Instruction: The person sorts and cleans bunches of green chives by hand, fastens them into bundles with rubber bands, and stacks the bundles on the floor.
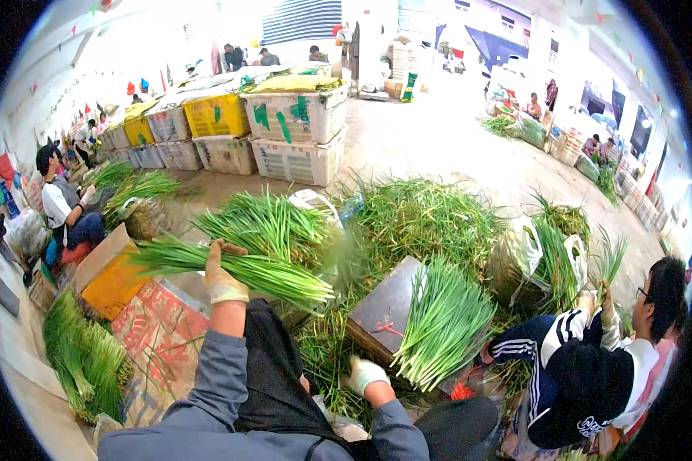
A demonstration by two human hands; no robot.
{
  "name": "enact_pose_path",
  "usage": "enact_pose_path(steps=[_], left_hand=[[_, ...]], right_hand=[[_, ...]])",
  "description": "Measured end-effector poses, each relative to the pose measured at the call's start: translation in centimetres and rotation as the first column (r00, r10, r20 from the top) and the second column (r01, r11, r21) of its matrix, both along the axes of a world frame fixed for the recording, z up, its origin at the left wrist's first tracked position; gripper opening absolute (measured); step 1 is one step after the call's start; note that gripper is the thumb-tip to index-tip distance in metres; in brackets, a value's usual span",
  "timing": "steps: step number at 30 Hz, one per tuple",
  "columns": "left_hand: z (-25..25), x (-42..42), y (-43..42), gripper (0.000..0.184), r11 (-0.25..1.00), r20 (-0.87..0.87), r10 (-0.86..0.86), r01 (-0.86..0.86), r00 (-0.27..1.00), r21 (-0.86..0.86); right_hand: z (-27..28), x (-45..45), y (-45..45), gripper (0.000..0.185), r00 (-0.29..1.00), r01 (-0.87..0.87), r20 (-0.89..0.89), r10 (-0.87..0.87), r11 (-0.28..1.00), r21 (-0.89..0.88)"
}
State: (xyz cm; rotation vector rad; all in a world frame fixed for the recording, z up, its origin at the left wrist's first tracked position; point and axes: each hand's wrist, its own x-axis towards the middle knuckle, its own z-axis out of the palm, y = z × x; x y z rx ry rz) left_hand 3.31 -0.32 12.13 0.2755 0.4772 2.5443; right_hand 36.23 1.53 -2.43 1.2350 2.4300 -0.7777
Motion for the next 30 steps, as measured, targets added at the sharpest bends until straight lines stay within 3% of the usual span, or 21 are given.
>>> enact_pose_path(steps=[1, 2, 4, 5, 6, 8, 10, 11, 12, 14, 15, 16, 17, 20, 21, 22, 24, 26, 27, 30], left_hand=[[0.4, 1.0, 0.1, 0.02, 0.986, -0.014, -0.009, 0.006, 1.0, -0.165], [0.4, 2.2, 0.2, 0.022, 0.943, -0.022, -0.02, 0.011, 1.0, -0.332], [-0.2, 5.3, 1.2, 0.025, 0.917, 0.019, -0.126, 0.124, 0.992, -0.379], [0.6, 7.7, 1.3, 0.024, 0.862, -0.01, -0.122, 0.101, 0.992, -0.497], [0.1, 9.7, 1.7, 0.025, 0.861, -0.054, -0.171, 0.123, 0.984, -0.494], [-1.6, 11.0, 2.5, 0.032, 0.773, 0.08, -0.406, 0.389, 0.911, -0.501], [-1.7, 11.1, 1.7, 0.036, 0.695, 0.046, -0.635, 0.596, 0.771, -0.401], [-2.9, 10.3, 1.9, 0.048, 0.621, -0.069, -0.765, 0.705, 0.641, -0.342], [-4.1, 9.4, 2.0, 0.065, 0.499, -0.153, -0.864, 0.784, 0.479, -0.369], [-5.1, 9.9, 0.6, 0.079, 0.51, -0.317, -0.86, 0.696, 0.4, -0.505], [-5.8, 10.3, 0.7, 0.079, 0.478, -0.297, -0.878, 0.714, 0.375, -0.512], [-6.5, 10.7, 0.5, 0.079, 0.356, -0.229, -0.934, 0.788, 0.276, -0.502], [-7.1, 10.8, 0.4, 0.079, 0.238, -0.168, -0.97, 0.844, 0.178, -0.481], [-8.1, 12.4, 1.0, 0.075, 0.257, -0.148, -0.966, 0.864, 0.213, -0.433], [-8.0, 12.4, 0.8, 0.062, 0.294, -0.006, -0.942, 0.819, 0.334, -0.494], [-8.4, 11.9, 1.1, 0.062, 0.293, -0.001, -0.942, 0.82, 0.336, -0.491], [-9.2, 10.2, 2.1, 0.047, 0.463, -0.07, -0.859, 0.711, 0.507, -0.529], [-7.6, 8.9, 2.5, 0.04, 0.589, -0.009, -0.781, 0.732, 0.624, -0.344], [-7.8, 7.7, 2.8, 0.038, 0.625, -0.028, -0.759, 0.715, 0.651, -0.314], [-8.2, 5.3, 3.7, 0.035, 0.674, -0.059, -0.727, 0.695, 0.684, -0.251]], right_hand=[[0.3, -0.3, 0.1, 0.066, 0.905, 0.17, -0.42, -0.064, 0.961, 0.219], [4.2, -1.5, -0.4, 0.072, 0.751, 0.353, -0.638, -0.172, 0.921, 0.167], [10.6, -3.5, -0.6, 0.092, 0.731, 0.324, -0.673, 0.109, 0.813, 0.484], [11.6, -5.1, -0.4, 0.091, 0.702, 0.326, -0.696, 0.149, 0.802, 0.5], [12.0, -6.2, -0.5, 0.09, 0.671, 0.331, -0.718, 0.183, 0.792, 0.512], [8.1, -7.6, 1.4, 0.075, 0.637, 0.301, -0.771, -0.003, 0.922, 0.245], [5.7, -6.5, 2.9, 0.049, 0.502, 0.264, -0.862, -0.067, 0.961, 0.079], [6.0, -5.4, 3.1, 0.045, 0.497, 0.151, -0.845, -0.196, 0.979, -0.138], [6.5, -4.3, 3.2, 0.041, 0.497, 0.033, -0.805, -0.325, 0.934, -0.356], [7.0, -2.7, 2.9, 0.038, 0.448, -0.157, -0.745, -0.494, 0.777, -0.609], [5.9, -2.4, 3.3, 0.039, 0.456, -0.204, -0.722, -0.521, 0.728, -0.654], [6.4, -2.1, 2.9, 0.037, 0.429, -0.294, -0.696, -0.575, 0.64, -0.71], [6.6, -2.3, 2.3, 0.036, 0.443, -0.279, -0.642, -0.625, 0.585, -0.762], [5.2, -2.8, 1.7, 0.035, 0.45, -0.295, -0.601, -0.66, 0.525, -0.798], [4.7, -2.8, 1.3, 0.036, 0.446, -0.32, -0.612, -0.652, 0.523, -0.79], [4.2, -2.4, 0.8, 0.036, 0.451, -0.317, -0.608, -0.654, 0.519, -0.794], [3.2, -0.9, -0.8, 0.037, 0.621, -0.137, -0.606, -0.496, 0.693, -0.708], [2.6, 1.3, -2.6, 0.034, 0.785, -0.002, -0.506, -0.357, 0.815, -0.579], [2.0, 2.5, -3.2, 0.032, 0.814, 0.062, -0.398, -0.424, 0.743, -0.666], [0.5, 4.6, -3.9, 0.035, 0.817, 0.164, -0.321, -0.478, 0.728, -0.666]])
